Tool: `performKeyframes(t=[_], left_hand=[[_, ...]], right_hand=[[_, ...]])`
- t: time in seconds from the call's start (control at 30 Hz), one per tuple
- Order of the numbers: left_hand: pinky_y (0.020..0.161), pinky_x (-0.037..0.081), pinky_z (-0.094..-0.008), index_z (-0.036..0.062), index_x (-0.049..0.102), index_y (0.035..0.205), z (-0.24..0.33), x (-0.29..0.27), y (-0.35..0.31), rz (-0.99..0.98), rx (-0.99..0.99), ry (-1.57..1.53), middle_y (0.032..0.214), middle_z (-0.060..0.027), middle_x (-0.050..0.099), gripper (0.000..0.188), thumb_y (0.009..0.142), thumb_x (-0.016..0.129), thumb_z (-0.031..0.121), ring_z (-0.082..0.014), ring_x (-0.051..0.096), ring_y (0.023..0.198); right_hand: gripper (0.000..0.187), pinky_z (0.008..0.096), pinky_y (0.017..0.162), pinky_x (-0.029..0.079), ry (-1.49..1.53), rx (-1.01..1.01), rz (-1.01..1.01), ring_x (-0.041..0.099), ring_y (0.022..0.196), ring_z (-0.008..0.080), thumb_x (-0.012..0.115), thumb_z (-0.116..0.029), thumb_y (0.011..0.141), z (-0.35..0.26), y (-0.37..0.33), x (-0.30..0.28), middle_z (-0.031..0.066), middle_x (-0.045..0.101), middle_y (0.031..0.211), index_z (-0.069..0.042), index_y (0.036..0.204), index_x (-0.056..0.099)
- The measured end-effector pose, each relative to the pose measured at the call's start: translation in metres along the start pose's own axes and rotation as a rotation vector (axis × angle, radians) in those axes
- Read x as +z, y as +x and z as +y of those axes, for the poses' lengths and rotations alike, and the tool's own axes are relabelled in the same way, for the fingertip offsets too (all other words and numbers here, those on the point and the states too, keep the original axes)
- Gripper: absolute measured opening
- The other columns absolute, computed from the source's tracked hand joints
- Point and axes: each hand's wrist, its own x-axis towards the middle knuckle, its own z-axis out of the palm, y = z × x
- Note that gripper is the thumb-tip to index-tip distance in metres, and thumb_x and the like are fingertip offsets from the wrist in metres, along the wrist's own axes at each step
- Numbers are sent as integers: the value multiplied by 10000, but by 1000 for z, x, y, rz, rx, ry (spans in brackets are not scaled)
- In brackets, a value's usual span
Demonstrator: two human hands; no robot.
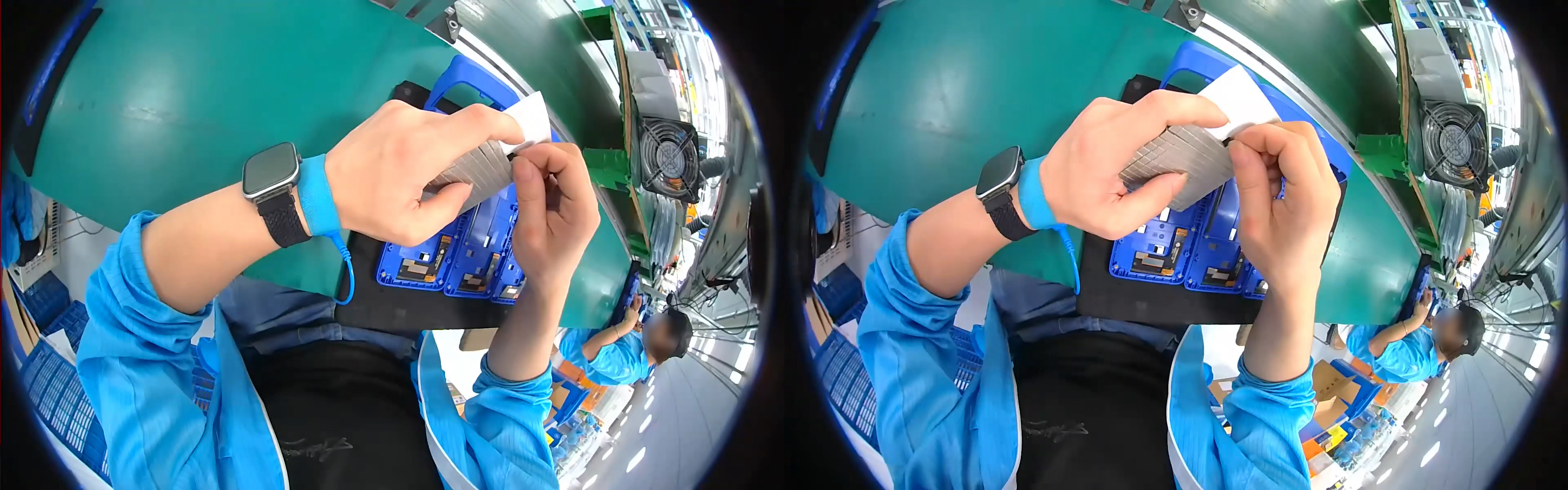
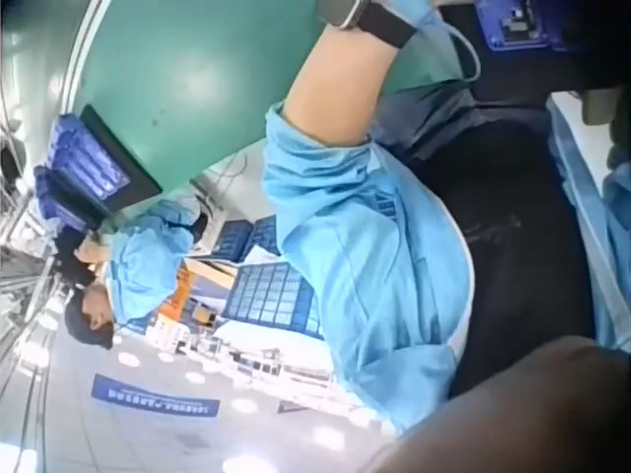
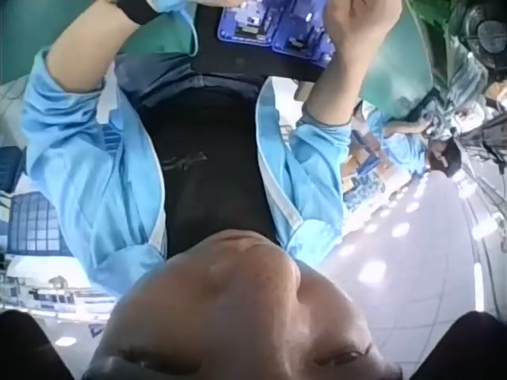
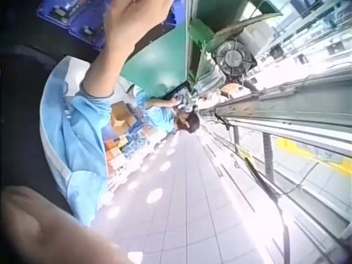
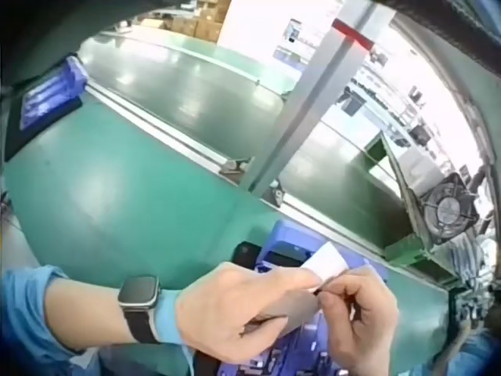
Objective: Applying small white stickers onto the interior of blue electronic device housings at an assembly line.
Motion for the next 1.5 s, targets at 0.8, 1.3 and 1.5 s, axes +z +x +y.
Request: performKeyframes(t=[0.8,1.3,1.5], left_hand=[[879,538,-300,-31,484,1364,-7,-2,1,70,-324,-319,1130,-131,681,488,904,627,47,-152,664,1009],[732,507,-292,-48,511,1280,-5,-7,13,172,2,-102,920,-141,678,470,847,655,67,-146,633,798],[732,508,-293,-54,513,1275,1,-10,10,137,-342,-203,915,-140,677,467,843,649,57,-146,635,797]], right_hand=[[80,259,662,407,3,-21,-94,484,715,148,552,63,935,1,-16,-14,67,532,836,1,885,555],[115,392,734,478,-218,-2,-674,569,819,331,648,61,835,14,-46,-33,132,555,883,1,909,584],[133,397,723,474,-242,-25,-665,565,822,331,665,64,818,12,-45,-30,131,553,881,0,902,584]])
